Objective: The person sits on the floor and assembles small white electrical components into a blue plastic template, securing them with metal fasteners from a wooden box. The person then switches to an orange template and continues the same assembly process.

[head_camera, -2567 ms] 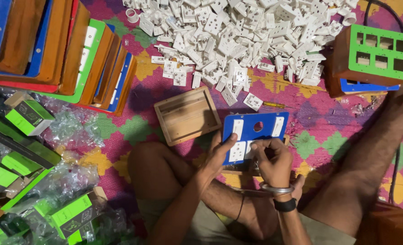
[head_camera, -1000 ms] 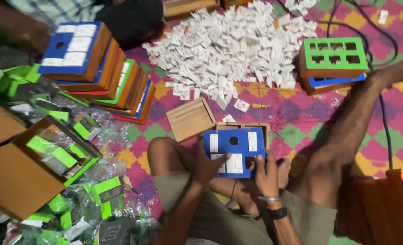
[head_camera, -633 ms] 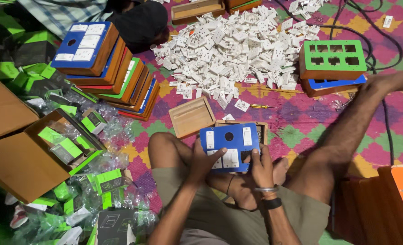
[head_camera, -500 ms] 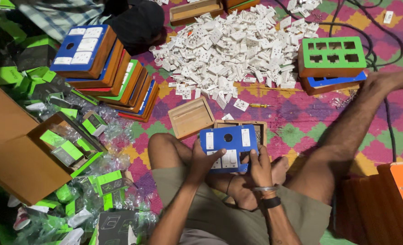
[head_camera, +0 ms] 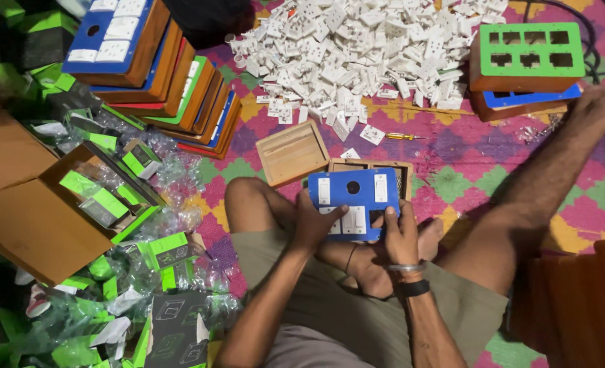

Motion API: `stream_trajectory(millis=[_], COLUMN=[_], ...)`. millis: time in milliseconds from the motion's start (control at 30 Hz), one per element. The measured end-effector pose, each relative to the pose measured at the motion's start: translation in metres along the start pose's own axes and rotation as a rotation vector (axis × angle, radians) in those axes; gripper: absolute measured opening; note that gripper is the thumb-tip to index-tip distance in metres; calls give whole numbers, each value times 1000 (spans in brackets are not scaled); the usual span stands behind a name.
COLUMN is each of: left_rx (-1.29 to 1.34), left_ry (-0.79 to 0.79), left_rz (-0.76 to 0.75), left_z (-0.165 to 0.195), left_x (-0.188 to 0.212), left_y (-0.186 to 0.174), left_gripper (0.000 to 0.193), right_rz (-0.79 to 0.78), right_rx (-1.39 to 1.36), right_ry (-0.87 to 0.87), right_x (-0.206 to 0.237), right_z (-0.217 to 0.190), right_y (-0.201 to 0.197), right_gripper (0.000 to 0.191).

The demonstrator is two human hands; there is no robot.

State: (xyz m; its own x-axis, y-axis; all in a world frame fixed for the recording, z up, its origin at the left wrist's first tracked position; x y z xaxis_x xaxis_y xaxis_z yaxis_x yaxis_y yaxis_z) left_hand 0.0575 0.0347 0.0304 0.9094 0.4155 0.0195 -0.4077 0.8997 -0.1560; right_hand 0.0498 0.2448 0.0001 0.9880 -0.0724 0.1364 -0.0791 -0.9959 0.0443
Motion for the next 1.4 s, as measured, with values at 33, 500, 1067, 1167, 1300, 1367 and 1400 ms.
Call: stream_trajectory(millis=[33, 500, 1067, 1167, 1300, 1367, 1400], left_rx=[-42, -42, -48, -68, 200, 583, 774], left_ry=[-3, -153, -121, -63, -154, -210, -239], left_rz=[3, -126, -82, -35, -53, -114, -140], left_z=[-4, -48, -42, -44, -52, -53, -54], left_x=[-1, -17, -8, -8, -16, -22, -25], left_y=[0, 3, 1, 1, 2, 4, 4], left_gripper=[67, 78, 52, 53, 40, 34, 32], right_rz=[1, -58, 18, 3, -66, -98, -116], right_rx=[27, -113, 138, 55, -98, -81, -74], right_ry=[-36, -13, -132, -117, -39, -38, -36], right_x=[0, -14, 6, -2, -28, -44, -51], right_z=[0, 26, -13, -9, 0, 5, 7], right_y=[0, -7, 5, 3, -3, -6, -7], right_gripper=[27, 22, 27, 24, 24, 24, 24])
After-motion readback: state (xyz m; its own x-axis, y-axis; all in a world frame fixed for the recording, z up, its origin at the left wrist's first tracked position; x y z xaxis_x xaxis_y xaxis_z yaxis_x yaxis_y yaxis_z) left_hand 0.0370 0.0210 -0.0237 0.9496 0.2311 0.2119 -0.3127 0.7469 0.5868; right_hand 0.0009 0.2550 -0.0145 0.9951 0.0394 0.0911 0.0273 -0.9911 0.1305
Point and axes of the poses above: each hand's wrist, its own x-axis away from the middle knuckle, its own y-axis out of the palm, z = x × y, the point moved 4 cm from there along -x, towards the middle knuckle, and after that the axes turned 4 degrees about z, right-handed, at the moved point
